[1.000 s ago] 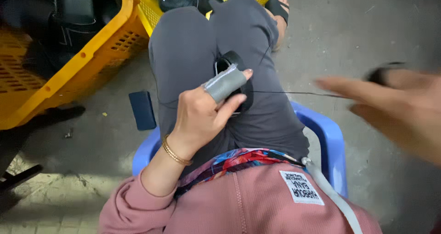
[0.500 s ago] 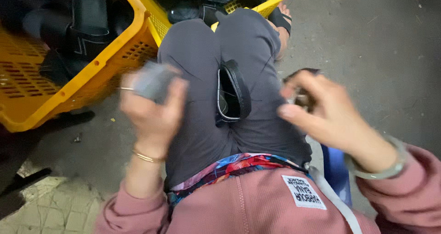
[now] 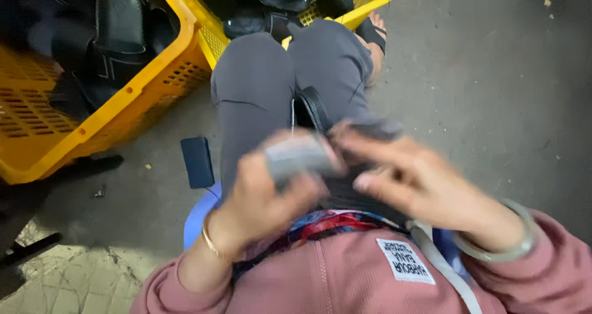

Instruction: The person sits on a blue chair and sews a black shoe resting on their lap using a needle and thread. They repeatedly push the needle through the shoe's sole and pull the thread to stitch it, while a yellow basket of shoes sits nearby.

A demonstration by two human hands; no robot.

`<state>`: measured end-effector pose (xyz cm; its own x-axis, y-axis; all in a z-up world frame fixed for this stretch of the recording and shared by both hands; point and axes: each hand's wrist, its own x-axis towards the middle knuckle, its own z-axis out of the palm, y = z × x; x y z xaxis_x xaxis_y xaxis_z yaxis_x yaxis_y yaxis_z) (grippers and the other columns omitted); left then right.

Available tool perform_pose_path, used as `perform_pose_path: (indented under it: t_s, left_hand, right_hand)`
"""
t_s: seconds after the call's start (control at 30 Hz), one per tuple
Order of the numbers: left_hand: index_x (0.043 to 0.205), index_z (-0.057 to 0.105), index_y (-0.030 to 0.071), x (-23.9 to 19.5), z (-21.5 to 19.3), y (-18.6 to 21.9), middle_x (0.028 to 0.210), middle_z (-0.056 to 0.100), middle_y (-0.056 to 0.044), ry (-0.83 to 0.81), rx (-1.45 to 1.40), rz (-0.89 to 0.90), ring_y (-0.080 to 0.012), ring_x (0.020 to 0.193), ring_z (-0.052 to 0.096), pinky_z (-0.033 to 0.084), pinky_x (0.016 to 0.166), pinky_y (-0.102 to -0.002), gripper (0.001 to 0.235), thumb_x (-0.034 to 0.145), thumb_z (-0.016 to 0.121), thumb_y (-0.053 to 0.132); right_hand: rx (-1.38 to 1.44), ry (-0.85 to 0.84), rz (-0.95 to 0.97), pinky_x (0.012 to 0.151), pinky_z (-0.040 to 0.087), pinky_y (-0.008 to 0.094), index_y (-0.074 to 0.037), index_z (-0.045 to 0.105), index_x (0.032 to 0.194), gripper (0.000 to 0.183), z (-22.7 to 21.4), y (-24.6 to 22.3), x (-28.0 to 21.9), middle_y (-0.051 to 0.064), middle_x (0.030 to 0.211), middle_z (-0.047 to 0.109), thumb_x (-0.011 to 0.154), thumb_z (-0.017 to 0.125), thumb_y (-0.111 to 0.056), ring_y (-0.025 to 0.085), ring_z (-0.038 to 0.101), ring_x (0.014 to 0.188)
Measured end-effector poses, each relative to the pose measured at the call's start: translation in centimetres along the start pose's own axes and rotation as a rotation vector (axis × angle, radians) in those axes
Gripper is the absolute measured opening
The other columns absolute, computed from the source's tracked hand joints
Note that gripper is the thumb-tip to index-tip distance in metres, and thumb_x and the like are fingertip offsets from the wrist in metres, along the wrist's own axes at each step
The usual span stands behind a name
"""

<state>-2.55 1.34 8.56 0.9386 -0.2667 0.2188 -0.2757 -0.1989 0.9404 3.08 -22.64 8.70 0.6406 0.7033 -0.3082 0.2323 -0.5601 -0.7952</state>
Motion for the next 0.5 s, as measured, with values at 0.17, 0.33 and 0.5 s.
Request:
perform_pose_path:
  t_s: [0.17, 0.33, 0.5]
  left_hand:
    - [0.115, 0.049, 0.014, -1.7, -2.2, -3.6, 0.095, 0.058, -0.003, -0.059, 0.31, -0.492, -0.0175, 0.057, 0.061, 0.045, 0.065, -0.032, 0.027, 0.095, 0.049, 0.033]
    - [0.062, 0.039, 0.019, -2.2, -5.7, -2.9, 0.054, 0.034, 0.007, -0.499, 0.441, -0.757, -0.0062, 0.054, 0.033, 0.036, 0.053, -0.03, 0.052, 0.093, 0.069, 0.047]
    - [0.117, 0.069, 0.008, 1.0, -1.7, -5.3, 0.047, 0.041, 0.004, 0.289, -0.21, -0.366, -0.0042, 0.043, 0.04, 0.036, 0.048, -0.018, 0.031, 0.102, 0.047, 0.024]
  right_hand:
    - [-0.293, 0.547, 0.103, 0.066, 0.043, 0.035, -0.002, 0.044, 0.155, 0.05, -8.5, 12.2, -1.9, 0.012, 0.098, 0.055, 0.107, 0.059, -0.002, 0.019, 0.051, 0.067]
    - [-0.403, 0.604, 0.023, 0.059, 0.035, 0.036, 0.015, 0.048, 0.165, 0.054, -11.7, 17.8, -1.3, 0.02, 0.094, 0.044, 0.114, 0.066, 0.016, 0.022, 0.035, 0.068]
    - [-0.049, 0.178, -0.127, 0.095, 0.049, 0.029, -0.02, 0.052, 0.139, 0.057, 0.5, 5.0, 3.5, 0.007, 0.146, 0.055, 0.085, 0.07, -0.028, 0.017, 0.065, 0.118]
